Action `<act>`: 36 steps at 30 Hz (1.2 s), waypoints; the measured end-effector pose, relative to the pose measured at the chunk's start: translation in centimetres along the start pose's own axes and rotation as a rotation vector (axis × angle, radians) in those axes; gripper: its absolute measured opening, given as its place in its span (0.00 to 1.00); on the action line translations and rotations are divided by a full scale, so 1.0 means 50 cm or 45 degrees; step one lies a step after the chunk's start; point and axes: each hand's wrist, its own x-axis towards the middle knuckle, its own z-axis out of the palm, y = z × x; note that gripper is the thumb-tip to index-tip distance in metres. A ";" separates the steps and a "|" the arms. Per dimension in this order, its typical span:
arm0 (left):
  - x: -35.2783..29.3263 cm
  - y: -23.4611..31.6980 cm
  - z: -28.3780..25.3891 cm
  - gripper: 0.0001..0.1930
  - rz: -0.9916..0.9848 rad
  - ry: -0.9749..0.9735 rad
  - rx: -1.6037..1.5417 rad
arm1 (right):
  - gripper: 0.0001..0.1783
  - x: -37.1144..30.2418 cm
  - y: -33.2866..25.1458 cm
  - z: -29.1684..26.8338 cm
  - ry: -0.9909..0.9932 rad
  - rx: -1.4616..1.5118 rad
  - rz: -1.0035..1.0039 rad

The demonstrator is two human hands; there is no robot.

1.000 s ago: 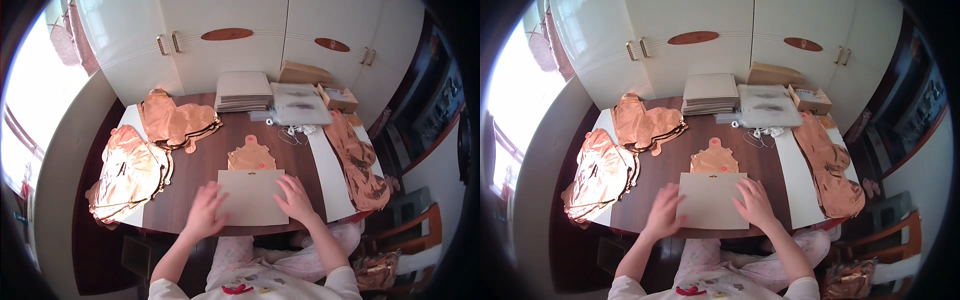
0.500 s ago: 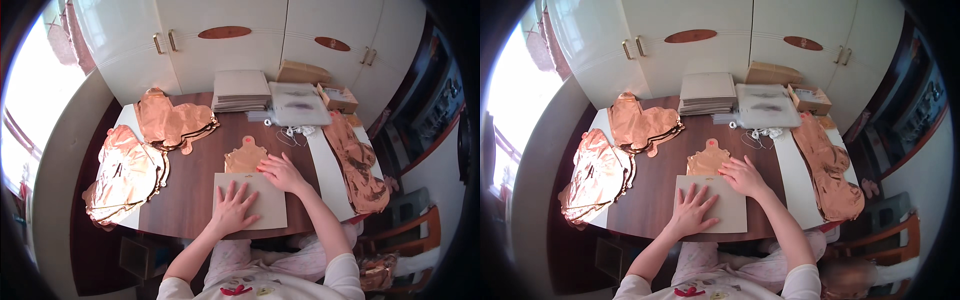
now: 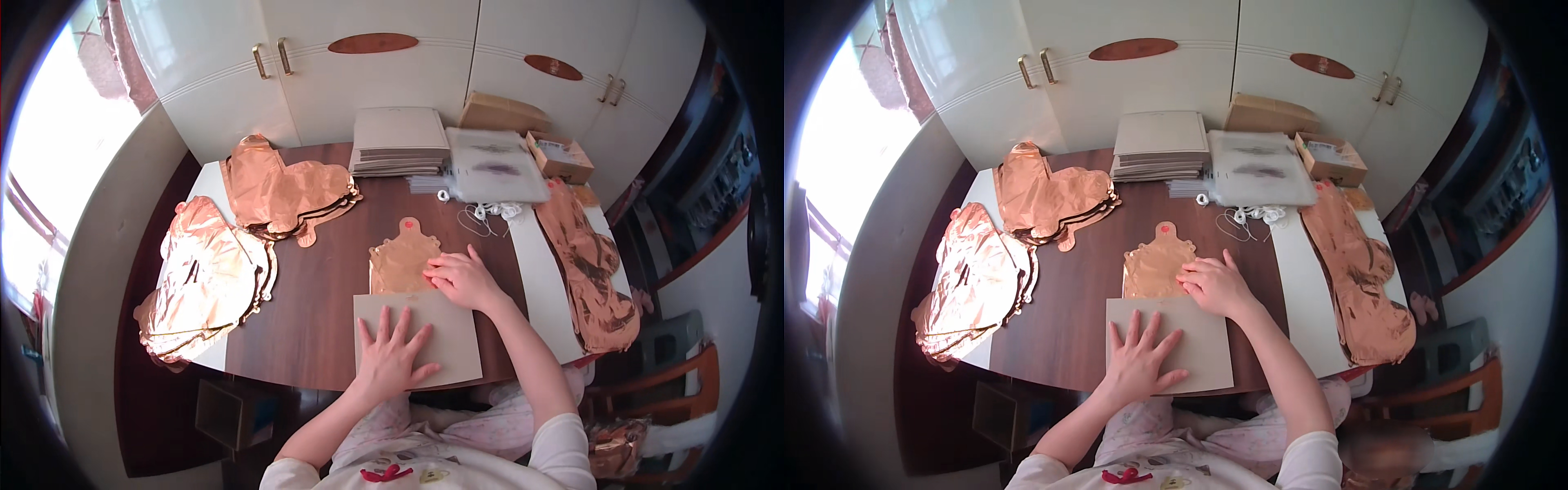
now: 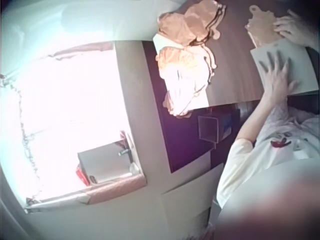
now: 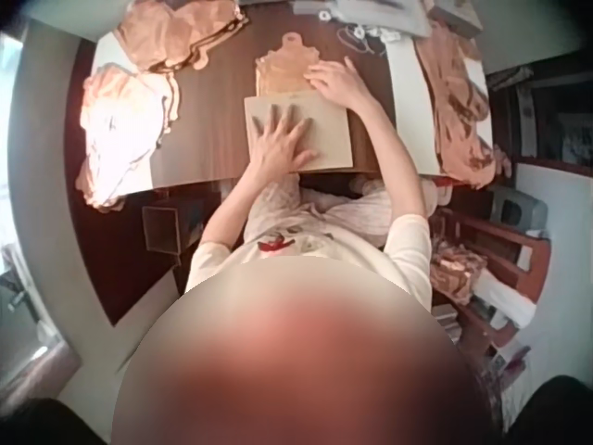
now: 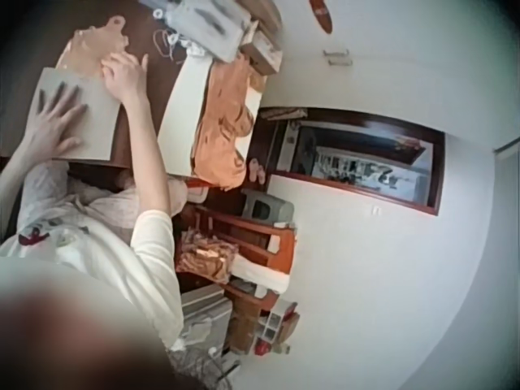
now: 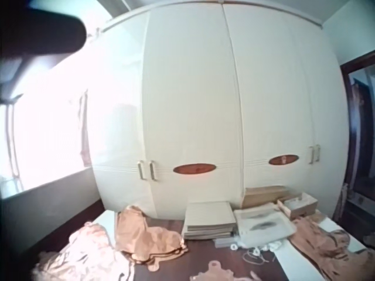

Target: Fold foil balloons and place them on cardboard backing for packaging.

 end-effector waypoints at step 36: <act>0.014 -0.015 0.006 0.32 -0.008 0.027 0.012 | 0.18 0.103 0.015 -0.040 -0.093 0.561 0.311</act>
